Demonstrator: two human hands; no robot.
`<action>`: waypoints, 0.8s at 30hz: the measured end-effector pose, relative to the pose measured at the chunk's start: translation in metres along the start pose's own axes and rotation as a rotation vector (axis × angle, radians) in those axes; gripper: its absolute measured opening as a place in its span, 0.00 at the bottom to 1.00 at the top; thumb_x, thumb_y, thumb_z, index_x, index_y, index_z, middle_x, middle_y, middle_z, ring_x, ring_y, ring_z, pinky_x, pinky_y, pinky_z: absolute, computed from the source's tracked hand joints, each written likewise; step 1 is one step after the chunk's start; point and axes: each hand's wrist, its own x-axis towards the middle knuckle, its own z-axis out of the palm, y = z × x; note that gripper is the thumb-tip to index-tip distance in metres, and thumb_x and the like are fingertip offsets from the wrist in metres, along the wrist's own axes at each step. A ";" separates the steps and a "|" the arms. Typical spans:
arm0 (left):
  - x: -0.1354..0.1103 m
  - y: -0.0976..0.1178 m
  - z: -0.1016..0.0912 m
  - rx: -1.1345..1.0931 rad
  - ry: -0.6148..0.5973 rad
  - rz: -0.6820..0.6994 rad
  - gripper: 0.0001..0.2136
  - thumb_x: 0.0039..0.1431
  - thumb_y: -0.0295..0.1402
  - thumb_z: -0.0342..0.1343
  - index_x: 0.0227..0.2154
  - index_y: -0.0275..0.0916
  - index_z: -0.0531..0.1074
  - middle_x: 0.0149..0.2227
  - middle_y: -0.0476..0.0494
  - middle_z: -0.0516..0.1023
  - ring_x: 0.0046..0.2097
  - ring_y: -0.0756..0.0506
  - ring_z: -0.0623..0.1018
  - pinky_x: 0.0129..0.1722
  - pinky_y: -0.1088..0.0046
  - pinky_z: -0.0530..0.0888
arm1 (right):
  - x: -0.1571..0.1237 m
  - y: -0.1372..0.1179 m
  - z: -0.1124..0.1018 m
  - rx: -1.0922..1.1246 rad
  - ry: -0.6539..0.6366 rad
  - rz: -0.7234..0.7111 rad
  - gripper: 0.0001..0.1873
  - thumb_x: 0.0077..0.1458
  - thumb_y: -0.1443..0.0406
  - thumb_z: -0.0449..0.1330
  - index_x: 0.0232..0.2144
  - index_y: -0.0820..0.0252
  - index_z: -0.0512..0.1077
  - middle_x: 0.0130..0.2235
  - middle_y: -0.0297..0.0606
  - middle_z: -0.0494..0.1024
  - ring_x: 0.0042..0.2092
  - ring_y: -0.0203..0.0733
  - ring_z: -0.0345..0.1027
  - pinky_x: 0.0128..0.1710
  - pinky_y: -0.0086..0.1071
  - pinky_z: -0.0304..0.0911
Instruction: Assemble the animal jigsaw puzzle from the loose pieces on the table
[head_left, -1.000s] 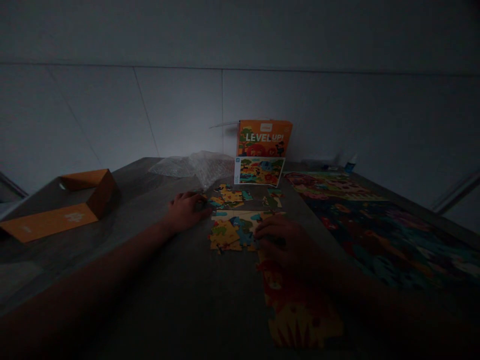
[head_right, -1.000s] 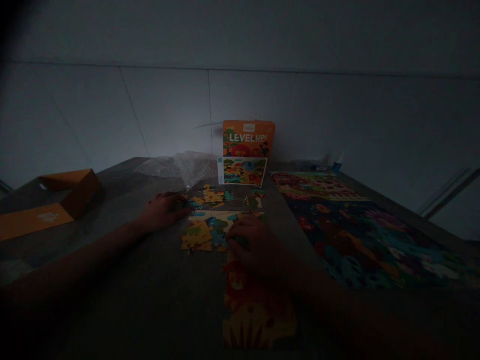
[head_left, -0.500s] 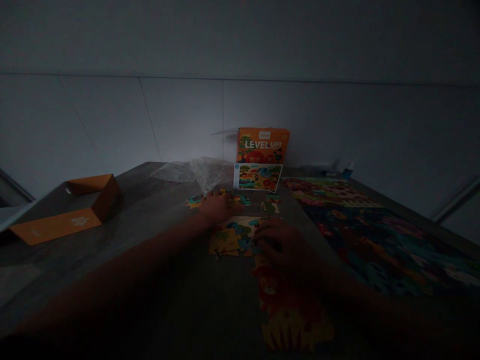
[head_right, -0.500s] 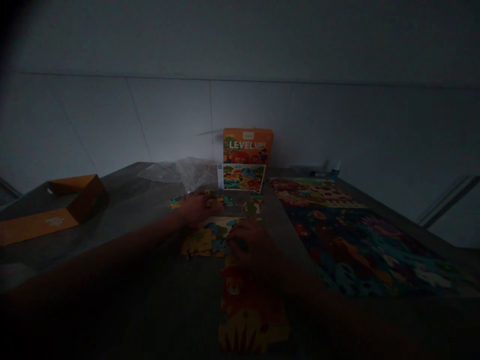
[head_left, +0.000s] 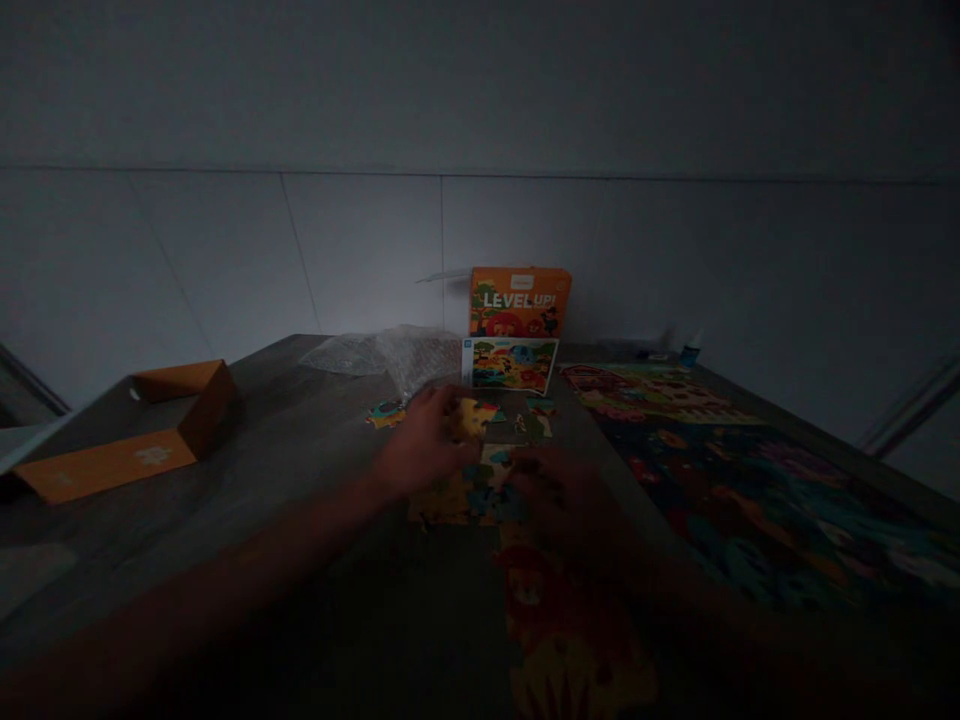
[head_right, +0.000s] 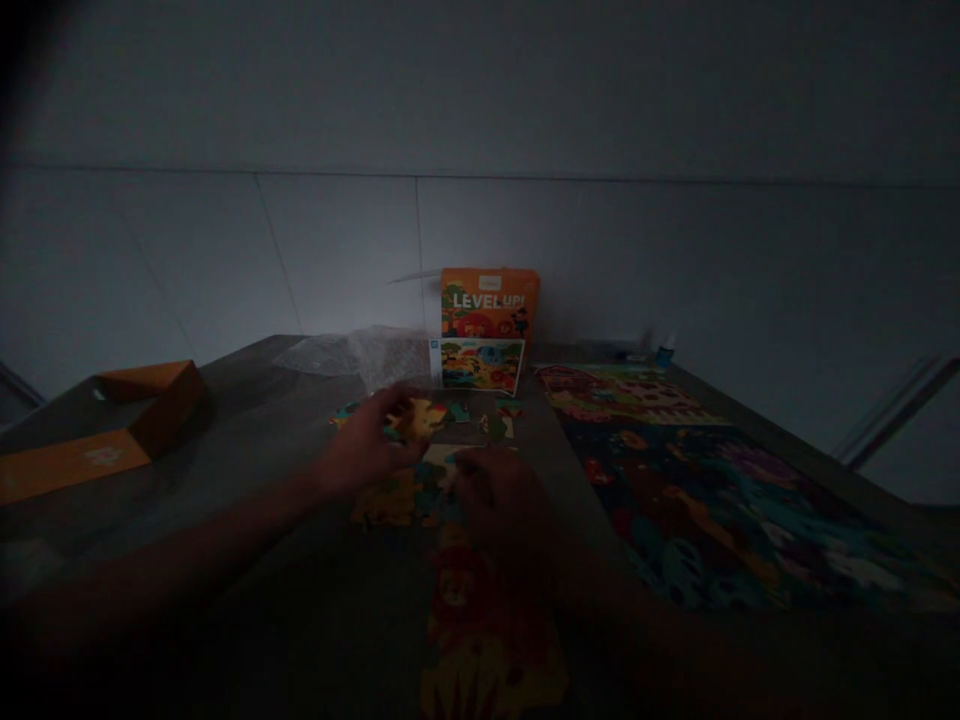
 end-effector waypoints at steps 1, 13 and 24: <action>-0.017 0.001 -0.006 -0.038 0.034 0.128 0.26 0.52 0.36 0.61 0.54 0.40 0.65 0.51 0.40 0.71 0.52 0.41 0.72 0.52 0.65 0.72 | -0.001 -0.002 0.001 0.061 0.012 0.050 0.17 0.61 0.61 0.53 0.50 0.60 0.71 0.39 0.43 0.79 0.41 0.47 0.74 0.39 0.39 0.69; -0.046 -0.014 -0.016 -0.142 -0.327 0.452 0.41 0.54 0.37 0.65 0.65 0.49 0.47 0.65 0.38 0.53 0.63 0.36 0.62 0.60 0.55 0.66 | -0.006 -0.011 0.011 0.437 -0.069 0.232 0.27 0.57 0.60 0.58 0.58 0.59 0.61 0.39 0.40 0.80 0.42 0.46 0.75 0.37 0.36 0.71; -0.029 -0.044 -0.013 0.032 -0.319 0.309 0.12 0.63 0.35 0.54 0.48 0.40 0.73 0.49 0.40 0.71 0.54 0.39 0.70 0.57 0.58 0.68 | -0.002 -0.009 0.006 0.197 -0.024 0.307 0.20 0.56 0.62 0.57 0.51 0.60 0.70 0.37 0.40 0.81 0.39 0.45 0.76 0.34 0.34 0.71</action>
